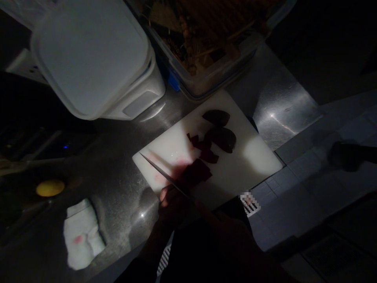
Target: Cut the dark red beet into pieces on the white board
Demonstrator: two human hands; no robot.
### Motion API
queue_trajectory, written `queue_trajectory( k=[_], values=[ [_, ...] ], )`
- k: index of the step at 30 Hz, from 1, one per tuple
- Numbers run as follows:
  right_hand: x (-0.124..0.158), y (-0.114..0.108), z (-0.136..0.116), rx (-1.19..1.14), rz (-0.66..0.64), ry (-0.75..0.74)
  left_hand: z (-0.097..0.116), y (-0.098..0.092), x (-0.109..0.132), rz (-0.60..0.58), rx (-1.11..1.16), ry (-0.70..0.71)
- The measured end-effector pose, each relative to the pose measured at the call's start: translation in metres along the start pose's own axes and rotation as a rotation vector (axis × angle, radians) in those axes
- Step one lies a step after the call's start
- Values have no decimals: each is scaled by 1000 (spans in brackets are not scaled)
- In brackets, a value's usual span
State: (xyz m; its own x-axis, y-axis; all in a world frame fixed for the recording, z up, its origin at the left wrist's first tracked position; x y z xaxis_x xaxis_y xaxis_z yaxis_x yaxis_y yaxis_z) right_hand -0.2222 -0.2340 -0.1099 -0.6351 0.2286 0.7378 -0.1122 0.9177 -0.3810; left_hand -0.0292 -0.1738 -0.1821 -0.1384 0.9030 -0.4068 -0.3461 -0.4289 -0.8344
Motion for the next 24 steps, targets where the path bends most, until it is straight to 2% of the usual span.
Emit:
queue_trajectory(
  k=[5,11,19,24],
  values=[
    [0,0,1,2,-4,1,-1,1,0,11,13,6],
    [1,0,4,13,-6,4,-3,3,2,-34,-1,-17],
    [-12,17,9,38,-8,60,1,-1,-5,-15,-38,-4],
    [-3,9,8,31,7,16,1,-1,-4,-22,-36,-11]
  ],
)
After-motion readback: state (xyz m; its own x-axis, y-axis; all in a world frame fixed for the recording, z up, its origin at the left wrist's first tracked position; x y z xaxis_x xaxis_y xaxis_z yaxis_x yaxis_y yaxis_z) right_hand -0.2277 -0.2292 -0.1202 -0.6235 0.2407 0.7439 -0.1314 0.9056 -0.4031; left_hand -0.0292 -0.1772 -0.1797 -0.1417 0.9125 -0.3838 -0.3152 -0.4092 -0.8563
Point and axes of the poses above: each hand's wrist, its own x-axis away from the middle knuckle, its own y-axis out of the palm, z = x × y, the point moved 1 cm from there along -x, towards the middle knuckle, and after that the axes turned 14 degrees about -x, right-handed, at the moved point
